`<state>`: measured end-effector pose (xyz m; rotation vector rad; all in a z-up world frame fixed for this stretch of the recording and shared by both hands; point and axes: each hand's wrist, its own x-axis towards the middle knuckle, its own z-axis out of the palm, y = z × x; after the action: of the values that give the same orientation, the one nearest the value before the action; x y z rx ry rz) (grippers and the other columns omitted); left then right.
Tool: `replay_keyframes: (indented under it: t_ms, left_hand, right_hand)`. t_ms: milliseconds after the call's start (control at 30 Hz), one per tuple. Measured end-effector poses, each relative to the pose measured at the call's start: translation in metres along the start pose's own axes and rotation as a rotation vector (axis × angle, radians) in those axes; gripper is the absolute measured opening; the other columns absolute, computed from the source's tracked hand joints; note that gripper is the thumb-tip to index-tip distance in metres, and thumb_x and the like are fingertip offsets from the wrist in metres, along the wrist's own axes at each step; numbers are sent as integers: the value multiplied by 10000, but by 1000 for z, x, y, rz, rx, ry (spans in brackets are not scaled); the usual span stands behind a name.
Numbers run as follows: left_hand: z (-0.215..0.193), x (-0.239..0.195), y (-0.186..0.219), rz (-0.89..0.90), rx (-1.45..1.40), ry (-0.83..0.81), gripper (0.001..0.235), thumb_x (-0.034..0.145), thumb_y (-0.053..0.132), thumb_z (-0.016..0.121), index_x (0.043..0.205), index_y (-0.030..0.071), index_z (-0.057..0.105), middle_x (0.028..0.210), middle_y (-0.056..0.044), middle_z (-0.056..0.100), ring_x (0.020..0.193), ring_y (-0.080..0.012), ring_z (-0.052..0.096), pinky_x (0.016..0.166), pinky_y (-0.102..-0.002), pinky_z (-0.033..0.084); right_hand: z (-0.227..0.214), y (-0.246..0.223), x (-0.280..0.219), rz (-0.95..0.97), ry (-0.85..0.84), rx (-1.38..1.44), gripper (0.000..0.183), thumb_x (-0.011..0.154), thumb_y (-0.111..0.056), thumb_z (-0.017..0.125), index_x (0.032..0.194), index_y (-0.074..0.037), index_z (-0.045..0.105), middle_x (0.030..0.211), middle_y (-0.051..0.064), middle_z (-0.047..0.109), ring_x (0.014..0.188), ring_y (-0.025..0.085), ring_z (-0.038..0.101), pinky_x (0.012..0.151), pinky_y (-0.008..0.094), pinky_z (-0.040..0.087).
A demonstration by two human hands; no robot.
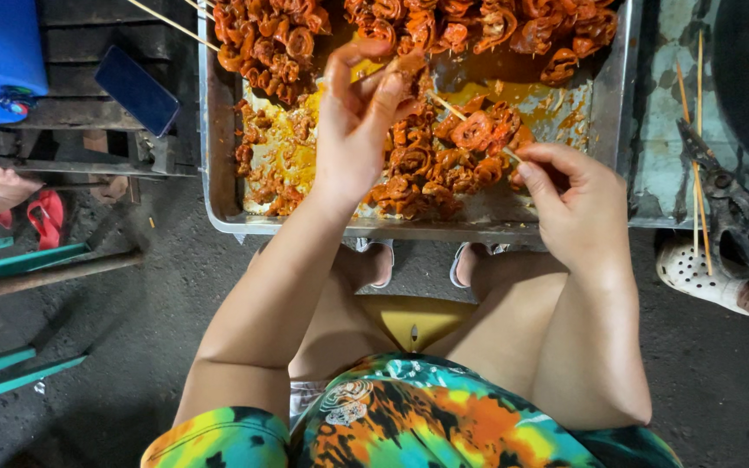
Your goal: The person threads pieces of marinated meat onto wooden skewers by hand, occasionally using scissors to trim or separate pieces, and places the completed skewers onto a tray.
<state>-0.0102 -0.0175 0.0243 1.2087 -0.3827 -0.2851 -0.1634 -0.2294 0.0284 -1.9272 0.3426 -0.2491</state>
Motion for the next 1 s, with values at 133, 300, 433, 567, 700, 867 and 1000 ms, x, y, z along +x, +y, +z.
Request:
replay_keyframes:
  t_ms: [133,300,433,567,700,867,1000]
  left_hand:
    - [-8,5,-3,-122,-198,-2,83,1126,92,577,1200,103,539,1311,-126,696,1217,-207,682,1014,-388,601]
    - [-12,11,-6,-218,-183,-61,87,1116,115,569,1203,105,562,1276,-118,718,1171,-200,697,975,-354,589]
    - [-2,5,-18,-219,-132,-150,116,1123,125,580,1232,91,564,1279,-112,709,1224,-205,683,1026,-348,573]
    - [22,-5,-38,-115,-53,-197,225,1141,109,600,1349,40,550,1339,-100,664,1312,-208,621,1154,-358,509]
    - [38,-15,-43,-212,449,-205,352,1038,163,657,1340,21,543,1173,-154,662,1081,-297,653,929,-416,567]
    - [55,-15,-53,37,1196,-549,225,862,120,701,1070,35,692,1149,-219,657,1065,-411,646,924,-477,532]
    - [63,-14,-50,227,1322,-567,268,685,78,696,950,41,706,924,-214,670,918,-431,664,807,-512,530]
  right_hand:
    - [0,2,0,60,-13,41,162,1029,-73,703,1178,-16,729,964,38,750,844,56,672,726,217,533]
    - [4,6,1,60,-17,39,159,1032,-65,704,1179,-9,728,961,46,751,837,64,658,737,218,517]
    - [7,10,0,6,-14,73,143,1040,-52,703,1173,-3,717,983,41,744,893,63,680,795,213,534]
    - [1,15,1,-20,18,61,146,1049,-34,720,1189,10,721,1019,45,736,900,76,653,802,218,522]
    - [-15,24,5,22,85,132,143,1065,-19,707,1202,25,713,1021,46,734,902,81,663,802,217,522]
    - [-23,27,5,1,115,175,133,1087,-5,696,1212,39,695,1047,59,731,955,93,694,850,222,543]
    - [-23,25,4,-2,113,154,130,1077,-3,694,1200,40,695,1049,59,729,947,94,692,840,223,541]
